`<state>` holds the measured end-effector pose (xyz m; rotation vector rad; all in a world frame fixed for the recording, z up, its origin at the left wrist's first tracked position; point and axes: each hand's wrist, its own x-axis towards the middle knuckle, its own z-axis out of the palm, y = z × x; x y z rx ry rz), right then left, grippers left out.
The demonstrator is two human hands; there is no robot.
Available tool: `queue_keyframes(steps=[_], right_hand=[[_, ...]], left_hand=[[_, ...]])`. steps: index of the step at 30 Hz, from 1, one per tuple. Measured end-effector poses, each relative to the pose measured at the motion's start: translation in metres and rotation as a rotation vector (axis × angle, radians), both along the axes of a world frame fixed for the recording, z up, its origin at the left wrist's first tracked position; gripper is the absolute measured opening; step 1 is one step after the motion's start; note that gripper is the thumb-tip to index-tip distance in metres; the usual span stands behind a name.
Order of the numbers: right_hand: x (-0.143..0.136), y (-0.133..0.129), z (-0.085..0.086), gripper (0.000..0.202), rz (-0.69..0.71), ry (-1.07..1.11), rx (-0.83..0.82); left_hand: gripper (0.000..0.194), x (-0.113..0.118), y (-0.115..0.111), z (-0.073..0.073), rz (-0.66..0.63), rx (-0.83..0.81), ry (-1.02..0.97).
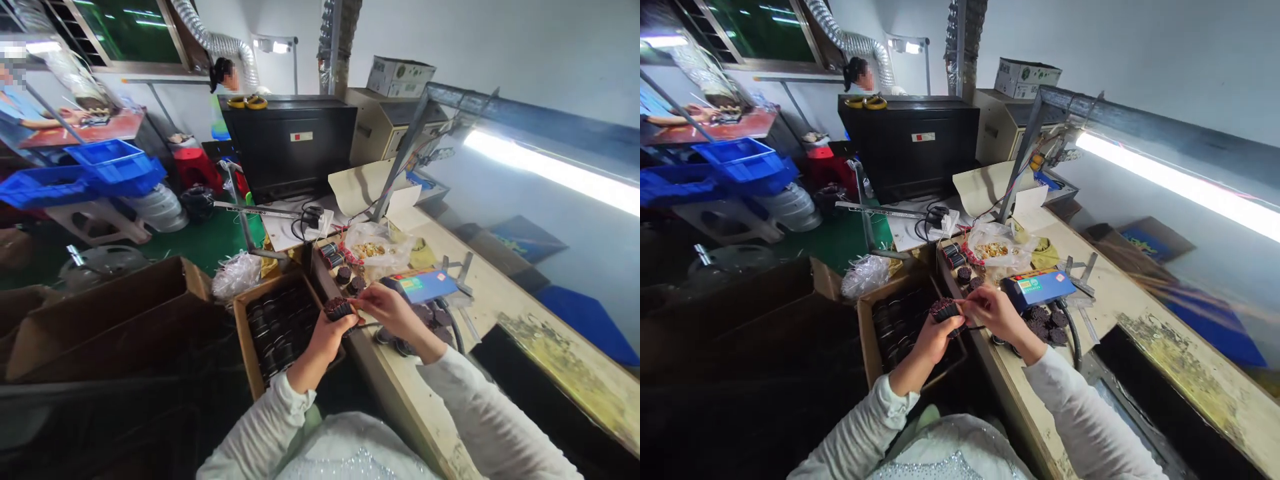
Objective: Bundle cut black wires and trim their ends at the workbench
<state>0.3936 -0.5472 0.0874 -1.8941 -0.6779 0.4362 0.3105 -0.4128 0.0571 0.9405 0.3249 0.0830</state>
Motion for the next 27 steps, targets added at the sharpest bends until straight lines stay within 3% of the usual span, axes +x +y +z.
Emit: queue_keyframes(steps=[3,8,12,16,18,27], right_hand=[[-0.021,-0.021,-0.007,0.033,-0.032,0.11,0.073],[-0.046,-0.05,-0.012,0.036,-0.146,0.578,0.327],[-0.059,-0.066,-0.012,0.038,-0.159,0.661,0.434],[-0.062,-0.086,-0.006,0.039,-0.217,0.575,0.491],[-0.062,-0.094,-0.004,0.039,-0.23,0.489,0.44],[-0.077,-0.104,-0.018,0.035,-0.153,-0.082,0.112]], left_hand=[[0.019,-0.014,-0.017,-0.005,-0.026,0.03,0.0],[0.015,-0.031,-0.045,-0.008,-0.091,0.099,-0.011],[0.01,-0.038,-0.063,-0.005,-0.169,0.182,-0.06],[0.011,-0.044,-0.068,-0.01,-0.052,0.2,0.027],[0.013,-0.048,-0.069,-0.012,-0.026,0.16,0.062],[0.012,-0.058,-0.086,0.008,-0.196,0.197,-0.022]])
